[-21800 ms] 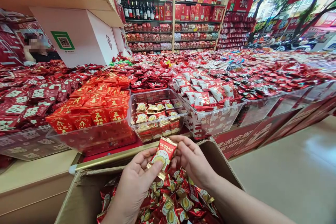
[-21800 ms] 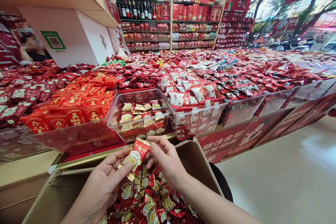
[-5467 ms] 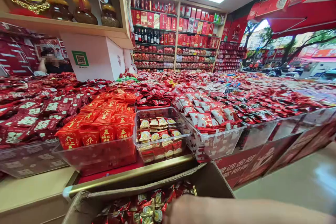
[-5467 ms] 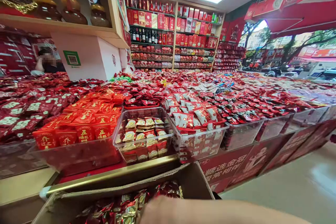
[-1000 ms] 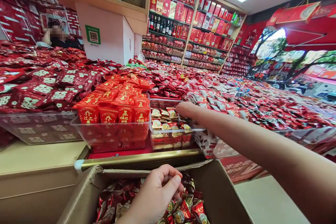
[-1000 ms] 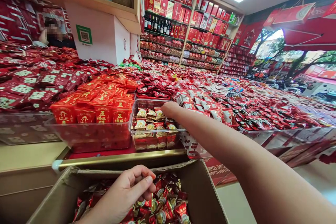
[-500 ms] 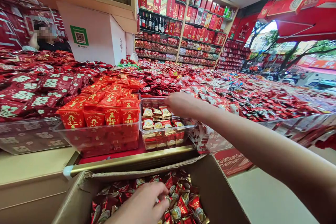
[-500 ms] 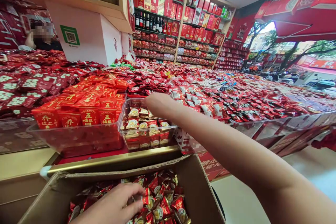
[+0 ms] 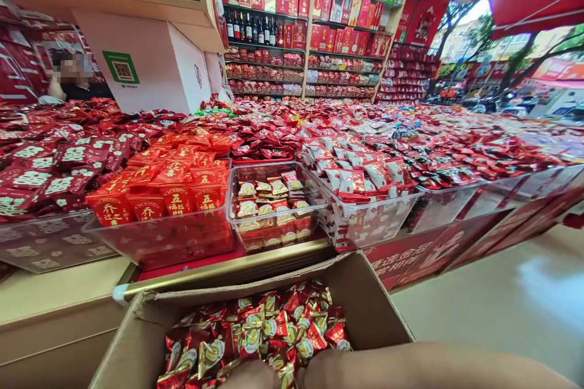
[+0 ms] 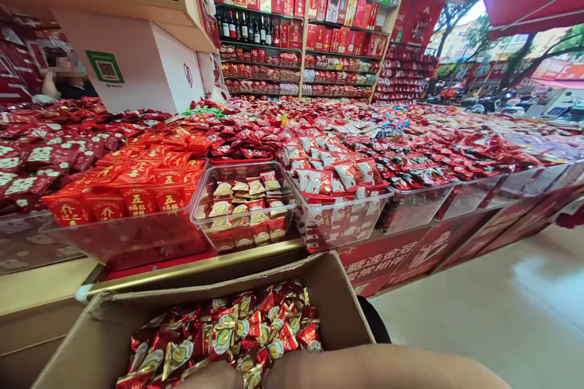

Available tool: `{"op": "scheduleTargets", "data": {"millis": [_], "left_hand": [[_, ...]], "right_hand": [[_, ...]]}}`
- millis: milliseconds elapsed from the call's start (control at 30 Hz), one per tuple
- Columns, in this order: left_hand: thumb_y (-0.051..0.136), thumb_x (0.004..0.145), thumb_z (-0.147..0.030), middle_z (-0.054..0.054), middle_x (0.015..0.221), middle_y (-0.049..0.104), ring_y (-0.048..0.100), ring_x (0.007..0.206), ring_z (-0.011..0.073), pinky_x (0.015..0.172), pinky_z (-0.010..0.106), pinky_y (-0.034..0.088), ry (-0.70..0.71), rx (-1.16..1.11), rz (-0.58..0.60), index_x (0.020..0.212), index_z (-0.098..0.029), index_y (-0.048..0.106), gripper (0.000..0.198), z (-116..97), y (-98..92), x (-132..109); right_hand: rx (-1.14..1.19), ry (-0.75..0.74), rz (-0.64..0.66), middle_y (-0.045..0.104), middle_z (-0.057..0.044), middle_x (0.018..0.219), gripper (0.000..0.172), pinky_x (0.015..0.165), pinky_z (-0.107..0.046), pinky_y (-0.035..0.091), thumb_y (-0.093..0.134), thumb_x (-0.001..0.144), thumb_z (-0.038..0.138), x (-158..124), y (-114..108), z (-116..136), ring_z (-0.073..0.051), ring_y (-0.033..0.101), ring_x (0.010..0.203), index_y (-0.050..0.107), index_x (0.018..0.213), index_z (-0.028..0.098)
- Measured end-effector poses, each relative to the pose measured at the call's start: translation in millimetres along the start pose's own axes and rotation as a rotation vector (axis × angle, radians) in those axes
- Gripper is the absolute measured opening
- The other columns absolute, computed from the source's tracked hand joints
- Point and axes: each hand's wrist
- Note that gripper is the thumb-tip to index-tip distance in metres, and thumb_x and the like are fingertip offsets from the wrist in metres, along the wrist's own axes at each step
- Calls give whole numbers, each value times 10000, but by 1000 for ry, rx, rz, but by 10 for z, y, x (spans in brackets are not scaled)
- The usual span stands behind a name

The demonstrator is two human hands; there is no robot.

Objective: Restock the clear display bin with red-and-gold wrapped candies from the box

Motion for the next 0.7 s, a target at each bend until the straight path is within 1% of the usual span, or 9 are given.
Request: {"op": "scheduleTargets", "data": {"millis": [67, 100, 167, 267, 300, 400, 467, 567, 700], "left_hand": [[636, 643, -308, 3, 701, 655, 608, 699, 191, 625, 312, 433, 11, -11, -6, 674, -208, 629, 104, 16, -26, -47], [665, 585, -289, 4, 685, 655, 608, 694, 215, 604, 311, 420, 17, -13, -13, 659, -226, 638, 101, 17, -59, -78], [682, 507, -245, 9, 668, 652, 598, 664, 243, 563, 309, 396, 39, -46, -40, 700, -244, 654, 196, 0, -156, -144], [664, 510, -244, 17, 701, 647, 571, 640, 223, 542, 288, 387, 96, -162, -70, 863, -214, 639, 355, -87, -337, -226], [657, 525, -247, 17, 736, 647, 566, 665, 212, 554, 275, 391, 127, -219, -73, 899, -205, 625, 377, -130, -393, -246], [629, 584, -239, -3, 824, 637, 553, 738, 172, 610, 233, 398, 221, -407, -80, 920, -190, 599, 340, -277, -518, -285], [588, 651, -272, -11, 761, 623, 548, 694, 151, 599, 223, 395, 255, -522, -87, 878, -161, 598, 253, -371, -572, -304], [522, 730, -348, -23, 660, 577, 536, 587, 124, 540, 218, 387, 269, -666, -93, 846, -137, 571, 247, -484, -633, -335], [552, 727, -360, -12, 647, 577, 532, 580, 122, 569, 238, 392, 307, -818, -164, 868, -125, 555, 274, -566, -684, -369]], "right_hand": [[0, -42, -74, 613, -32, 563, 166, 327, -220, 336, 571, 578, 183, -14, 6, -33, -171, 543, 438, 624, 736, 173], [4, -72, -88, 545, 12, 450, 53, 309, -204, 301, 607, 525, 182, -28, -17, -62, -142, 487, 373, 583, 572, 185], [50, -123, -139, 380, 60, 325, 191, 295, -187, 234, 626, 465, 165, -73, -95, -140, -93, 358, 303, 450, 395, 187], [250, -157, -318, 330, 69, 354, 116, 320, -176, 199, 547, 514, 131, -218, -260, -269, -61, 267, 326, 481, 444, 195], [347, -158, -388, 364, 67, 393, 81, 337, -168, 214, 518, 535, 119, -287, -322, -303, -57, 285, 352, 523, 511, 197], [758, -220, -556, 477, 45, 549, 186, 428, -147, 307, 474, 609, 116, -500, -504, -354, -53, 389, 466, 571, 759, 169], [1054, -249, -673, 494, 29, 621, 193, 488, -155, 346, 467, 680, 160, -600, -600, -346, -57, 415, 528, 545, 856, 148], [1276, -187, -878, 466, 21, 623, 187, 520, -176, 346, 465, 752, 299, -649, -683, -311, -65, 389, 556, 529, 779, 126], [1329, -151, -1037, 437, 23, 579, 293, 517, -183, 326, 449, 772, 375, -627, -708, -287, -64, 355, 548, 481, 625, 123]]}}
Point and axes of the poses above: each hand's wrist, its own x-axis towards the middle knuckle, its own y-axis out of the palm, z = x × y
